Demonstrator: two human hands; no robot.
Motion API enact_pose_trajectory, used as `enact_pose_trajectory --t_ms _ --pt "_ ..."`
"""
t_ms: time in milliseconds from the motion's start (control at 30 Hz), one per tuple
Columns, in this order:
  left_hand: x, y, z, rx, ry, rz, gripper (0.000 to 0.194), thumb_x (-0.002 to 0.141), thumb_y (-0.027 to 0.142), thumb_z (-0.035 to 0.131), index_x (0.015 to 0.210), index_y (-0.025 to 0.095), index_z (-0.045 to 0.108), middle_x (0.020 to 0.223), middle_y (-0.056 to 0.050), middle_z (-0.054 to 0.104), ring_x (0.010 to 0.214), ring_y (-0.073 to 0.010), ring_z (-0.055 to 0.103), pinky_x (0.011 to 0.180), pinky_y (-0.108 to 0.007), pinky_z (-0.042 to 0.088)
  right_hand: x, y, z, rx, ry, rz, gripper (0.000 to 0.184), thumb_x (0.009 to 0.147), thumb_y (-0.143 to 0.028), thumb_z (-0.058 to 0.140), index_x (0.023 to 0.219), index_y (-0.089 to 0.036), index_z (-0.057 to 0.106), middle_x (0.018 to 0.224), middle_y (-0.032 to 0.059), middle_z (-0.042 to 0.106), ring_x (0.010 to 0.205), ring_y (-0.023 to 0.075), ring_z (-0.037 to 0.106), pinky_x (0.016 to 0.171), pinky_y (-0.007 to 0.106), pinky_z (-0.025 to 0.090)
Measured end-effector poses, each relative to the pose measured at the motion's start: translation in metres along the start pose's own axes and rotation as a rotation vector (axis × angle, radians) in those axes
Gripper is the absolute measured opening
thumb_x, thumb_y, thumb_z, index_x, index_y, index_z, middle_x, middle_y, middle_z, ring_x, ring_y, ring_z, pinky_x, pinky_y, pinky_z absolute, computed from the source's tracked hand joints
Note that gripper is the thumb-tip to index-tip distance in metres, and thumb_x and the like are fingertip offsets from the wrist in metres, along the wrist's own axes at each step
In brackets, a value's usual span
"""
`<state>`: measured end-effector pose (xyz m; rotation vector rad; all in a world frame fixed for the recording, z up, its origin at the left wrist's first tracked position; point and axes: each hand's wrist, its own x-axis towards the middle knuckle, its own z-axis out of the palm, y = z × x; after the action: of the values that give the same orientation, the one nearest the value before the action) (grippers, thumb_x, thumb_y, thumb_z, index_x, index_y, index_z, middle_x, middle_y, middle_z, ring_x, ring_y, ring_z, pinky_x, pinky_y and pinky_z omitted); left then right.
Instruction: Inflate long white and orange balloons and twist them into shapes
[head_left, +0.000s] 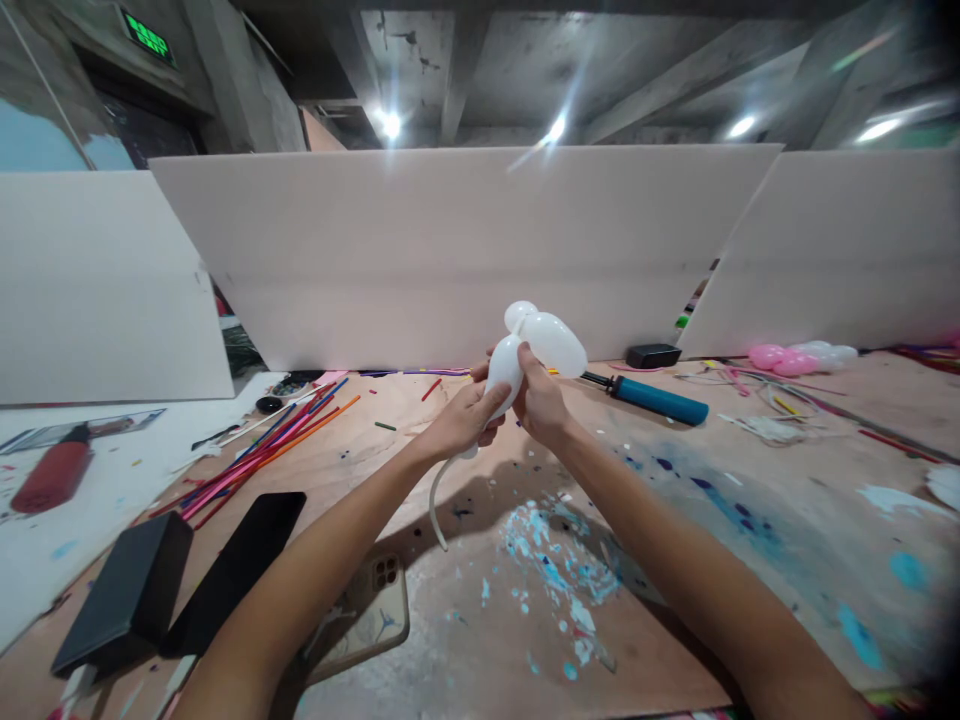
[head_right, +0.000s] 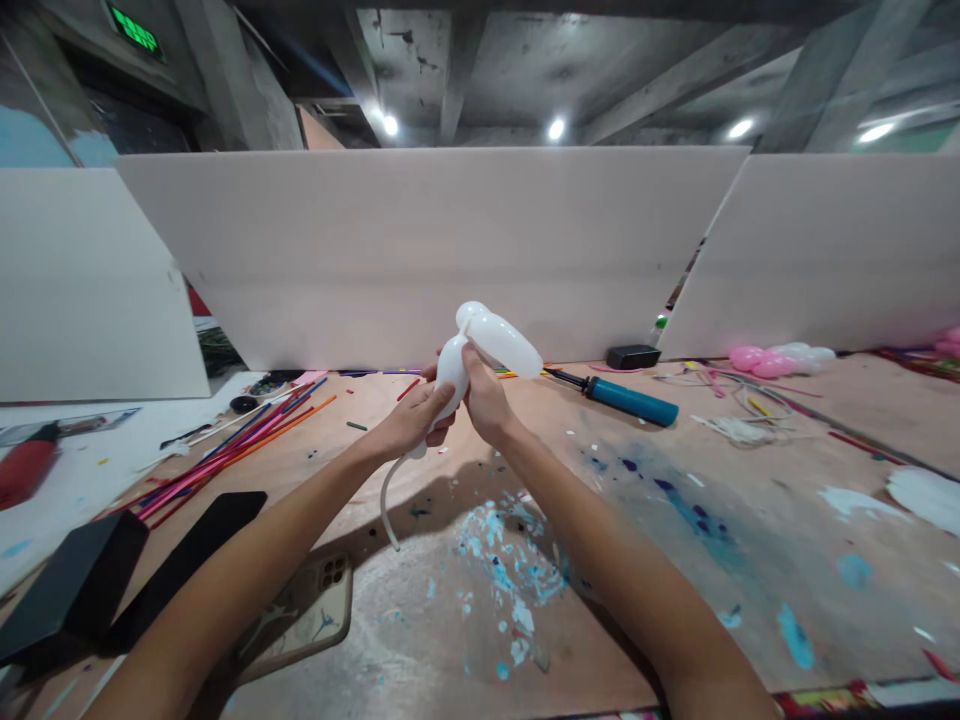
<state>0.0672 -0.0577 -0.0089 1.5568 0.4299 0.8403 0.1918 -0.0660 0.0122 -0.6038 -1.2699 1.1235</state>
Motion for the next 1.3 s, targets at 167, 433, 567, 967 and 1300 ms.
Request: enact_pose_trajectory --t_ms 167,433,567,967,1300 --pt "0.0 -0.001 -0.003 0.058 -0.008 -0.011 0.051 0.084 0.067 0.052 0.073 0.02 0.035 0.056 0.009 0.029 0.042 -0.0037 0.028 0.04 -0.018 0.026 -0.001 0.003 0.0 -0.001 -0.035 0.0 0.05 0.083 -0.067 0.048 0.093 -0.019 0.056 0.079 0.0065 0.068 0.067 0.0192 0.065 0.044 0.025 0.045" --pt "-0.001 0.0 0.002 0.051 0.042 0.003 0.051 0.083 0.065 0.057 0.072 0.02 0.035 0.055 0.009 0.028 0.043 -0.0043 0.026 0.04 -0.018 0.024 -0.001 0.016 0.002 -0.013 0.042 -0.084 0.043 0.084 -0.063 0.053 0.088 -0.02 0.056 0.078 0.0022 0.065 0.069 0.0158 0.063 0.059 0.026 0.052" --pt "-0.001 0.003 0.004 0.053 0.007 0.001 0.052 0.084 0.065 0.053 0.068 0.02 0.034 0.054 0.009 0.027 0.042 -0.0039 0.026 0.04 -0.018 0.023 -0.001 0.017 0.002 -0.033 0.05 -0.088 0.046 0.086 -0.066 0.048 0.092 -0.022 0.055 0.079 0.0025 0.065 0.068 0.0163 0.063 0.055 0.026 0.05" --pt "0.001 -0.003 0.008 0.125 0.084 0.049 0.059 0.081 0.075 0.046 0.066 0.02 0.034 0.052 0.009 0.024 0.039 -0.0034 0.022 0.039 -0.02 0.015 -0.004 0.014 0.008 -0.03 0.099 -0.098 0.058 0.084 -0.074 0.045 0.101 -0.019 0.055 0.079 0.0042 0.066 0.063 0.0151 0.061 0.051 0.026 0.045" --pt "0.0 0.002 -0.001 0.258 0.014 0.111 0.056 0.088 0.068 0.042 0.067 0.016 0.048 0.059 0.0 0.048 0.052 -0.0091 0.047 0.051 -0.022 0.038 -0.007 0.007 0.008 -0.034 0.037 0.012 0.057 0.082 -0.072 0.047 0.11 -0.022 0.053 0.089 0.0036 0.068 0.048 0.012 0.056 0.031 0.023 0.035"
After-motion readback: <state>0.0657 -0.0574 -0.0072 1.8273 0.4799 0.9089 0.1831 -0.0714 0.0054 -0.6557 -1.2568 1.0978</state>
